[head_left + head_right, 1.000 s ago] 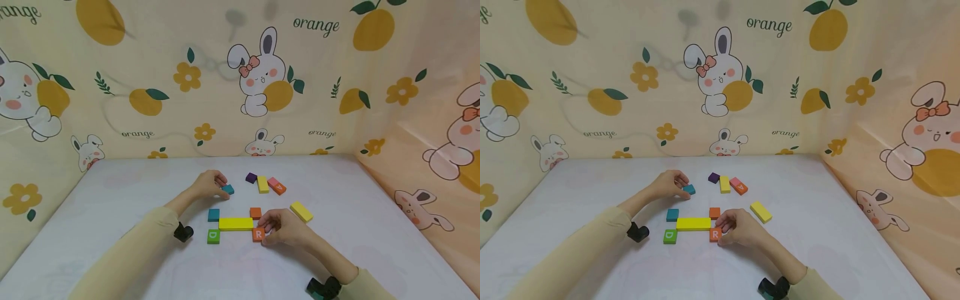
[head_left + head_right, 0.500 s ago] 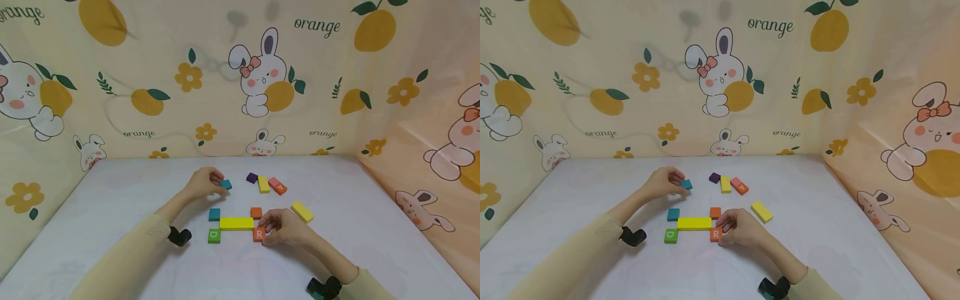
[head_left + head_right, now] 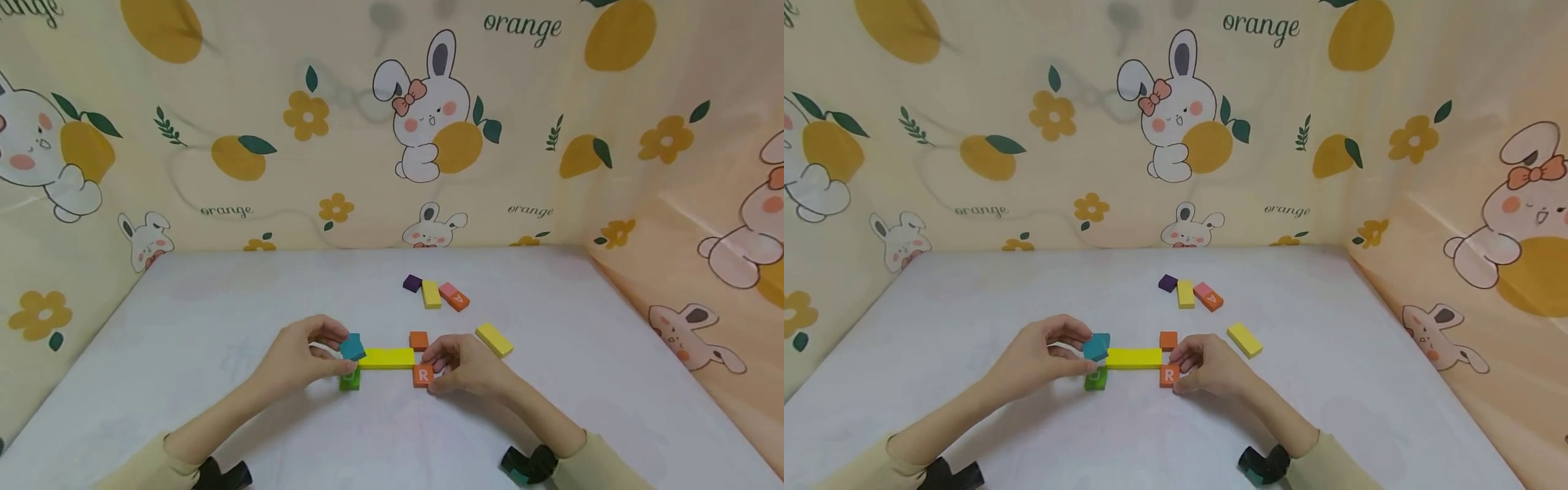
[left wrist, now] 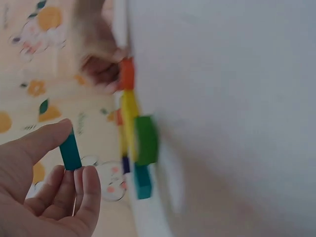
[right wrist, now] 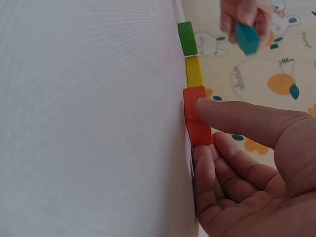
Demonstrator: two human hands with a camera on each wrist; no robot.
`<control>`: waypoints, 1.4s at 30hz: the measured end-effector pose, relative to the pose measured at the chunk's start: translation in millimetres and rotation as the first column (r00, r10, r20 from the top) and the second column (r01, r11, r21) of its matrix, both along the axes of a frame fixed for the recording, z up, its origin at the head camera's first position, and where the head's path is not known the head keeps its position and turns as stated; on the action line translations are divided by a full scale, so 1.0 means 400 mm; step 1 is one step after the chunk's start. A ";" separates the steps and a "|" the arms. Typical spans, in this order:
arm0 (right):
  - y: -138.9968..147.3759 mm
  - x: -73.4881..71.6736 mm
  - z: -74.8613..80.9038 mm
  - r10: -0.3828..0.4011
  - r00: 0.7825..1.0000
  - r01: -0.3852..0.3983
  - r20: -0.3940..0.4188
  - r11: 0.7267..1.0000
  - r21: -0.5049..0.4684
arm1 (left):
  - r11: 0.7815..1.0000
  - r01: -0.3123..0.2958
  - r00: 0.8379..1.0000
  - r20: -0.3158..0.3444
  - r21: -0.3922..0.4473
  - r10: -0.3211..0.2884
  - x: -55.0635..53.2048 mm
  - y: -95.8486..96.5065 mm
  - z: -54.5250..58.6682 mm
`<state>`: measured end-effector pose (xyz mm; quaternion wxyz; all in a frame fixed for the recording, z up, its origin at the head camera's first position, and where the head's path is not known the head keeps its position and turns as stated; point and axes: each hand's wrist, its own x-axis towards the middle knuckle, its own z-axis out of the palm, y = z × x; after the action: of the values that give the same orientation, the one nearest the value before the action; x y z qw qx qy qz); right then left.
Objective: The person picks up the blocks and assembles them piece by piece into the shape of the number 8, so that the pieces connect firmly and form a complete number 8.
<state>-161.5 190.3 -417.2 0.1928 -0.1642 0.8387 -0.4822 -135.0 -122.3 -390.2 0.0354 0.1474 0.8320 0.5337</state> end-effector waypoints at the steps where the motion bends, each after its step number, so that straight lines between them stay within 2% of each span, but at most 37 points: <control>1: -0.001 -0.001 0.003 -0.002 1.000 0.002 -0.001 1.000 0.000 | 1.000 0.012 1.000 0.006 0.006 -0.012 0.012 -0.004 -0.006; 6: -0.004 0.000 0.016 -0.008 1.000 0.008 -0.004 1.000 0.000 | 0.998 0.068 0.997 0.036 0.003 -0.068 0.064 -0.010 -0.031; 11: -0.007 -0.001 0.022 -0.018 1.000 0.018 -0.006 1.000 0.008 | 0.994 0.105 0.993 0.055 -0.005 -0.105 0.095 0.002 -0.054; 15: -0.007 -0.003 0.018 -0.016 1.000 0.016 -0.009 1.000 0.005 | 0.994 0.108 0.990 0.096 -0.019 -0.105 0.104 0.013 -0.069; 19: -0.008 -0.004 0.014 -0.012 1.000 0.012 -0.013 1.000 0.006 | 0.993 0.103 0.989 0.108 -0.050 -0.097 0.110 0.021 -0.076; 31: -0.005 -0.003 0.005 -0.005 1.000 0.005 -0.014 1.000 0.012 | 0.992 0.083 0.995 0.068 -0.097 -0.076 0.127 0.022 -0.077; 42: -0.005 -0.004 0.002 -0.010 1.000 0.010 -0.003 1.000 -0.005 | 0.996 0.006 1.000 0.010 -0.088 -0.005 0.132 0.036 -0.082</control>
<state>-162.9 188.4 -416.2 0.1888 -0.1612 0.8385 -0.4850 -82.2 -107.9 -423.1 0.0474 0.1454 0.8541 0.4971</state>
